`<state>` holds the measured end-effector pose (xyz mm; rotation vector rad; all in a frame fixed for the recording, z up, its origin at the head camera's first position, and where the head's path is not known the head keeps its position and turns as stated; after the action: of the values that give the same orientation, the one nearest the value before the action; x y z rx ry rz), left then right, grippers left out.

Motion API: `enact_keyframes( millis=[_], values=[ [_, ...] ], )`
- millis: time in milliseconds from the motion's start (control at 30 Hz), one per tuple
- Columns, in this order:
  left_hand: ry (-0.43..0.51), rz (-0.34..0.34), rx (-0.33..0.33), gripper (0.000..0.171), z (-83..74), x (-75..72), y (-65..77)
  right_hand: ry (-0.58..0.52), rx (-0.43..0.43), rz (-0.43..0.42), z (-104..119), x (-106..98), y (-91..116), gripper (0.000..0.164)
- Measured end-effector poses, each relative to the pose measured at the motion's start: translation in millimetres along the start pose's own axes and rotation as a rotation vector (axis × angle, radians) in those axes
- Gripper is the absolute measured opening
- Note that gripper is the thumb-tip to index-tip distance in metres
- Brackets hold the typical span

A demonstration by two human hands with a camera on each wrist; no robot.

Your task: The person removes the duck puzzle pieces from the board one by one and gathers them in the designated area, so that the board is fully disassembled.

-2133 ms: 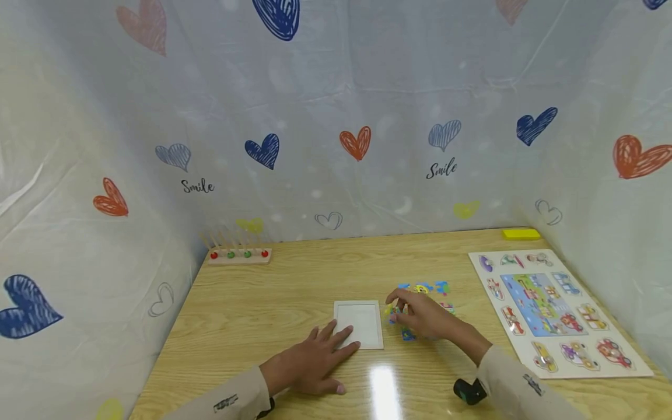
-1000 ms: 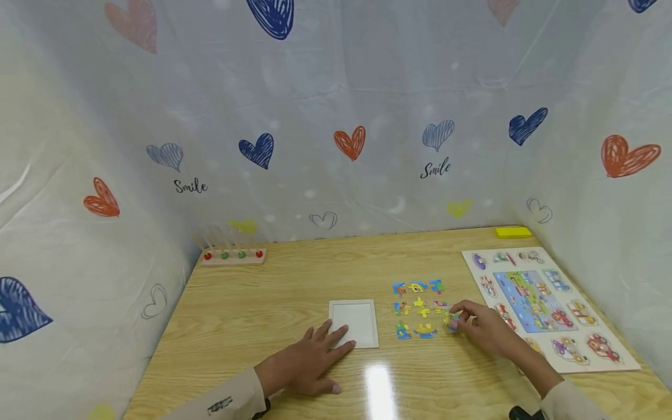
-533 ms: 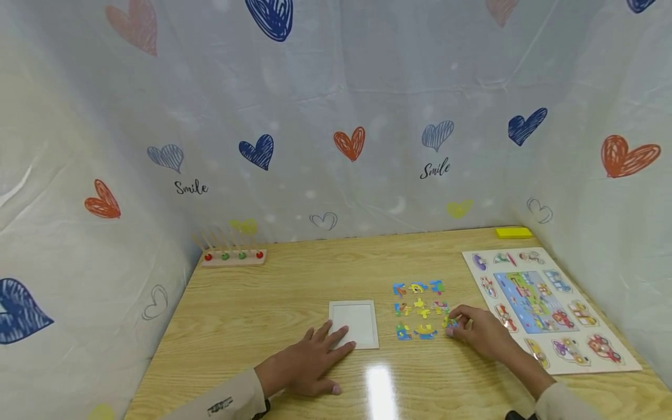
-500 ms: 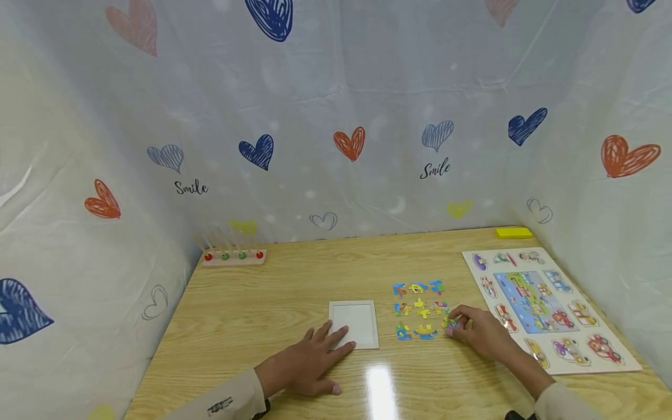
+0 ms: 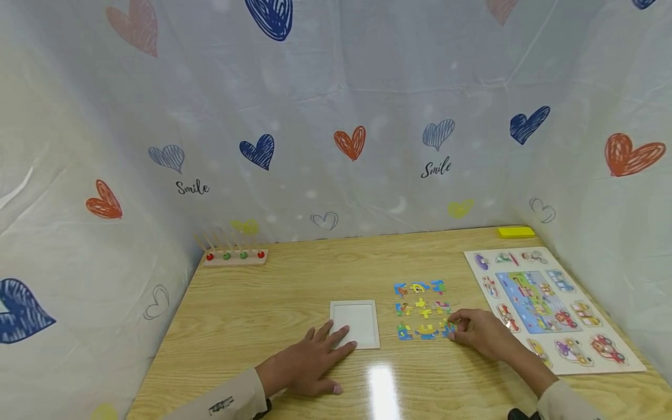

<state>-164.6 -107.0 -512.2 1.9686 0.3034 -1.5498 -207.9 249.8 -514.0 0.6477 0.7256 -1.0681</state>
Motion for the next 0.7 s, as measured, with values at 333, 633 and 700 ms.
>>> enact_keyframes(
  millis=[333,633,700],
  values=[
    [0.008,0.013,0.000,0.080,1.0,0.0,1.2,-0.009,-0.003,0.006,6,-3,1,0.035],
    [0.082,0.037,-0.009,0.080,4.9,-1.1,1.3,0.013,-0.036,-0.043,10,-15,1,0.046],
    [0.114,0.042,-0.010,0.080,7.0,-2.5,1.6,0.038,-0.042,-0.080,12,-21,2,0.047]
  ],
)
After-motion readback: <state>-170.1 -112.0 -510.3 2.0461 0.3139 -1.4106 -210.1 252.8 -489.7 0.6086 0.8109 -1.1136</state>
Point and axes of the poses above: each hand's wrist, its own y-axis away from the middle knuckle, its own x-axis out of the palm, z = x × y, the point moved 6 cm from there along -y, towards the middle knuckle, and after that the axes turned 5 degrees about z, right-handed, at the moved point
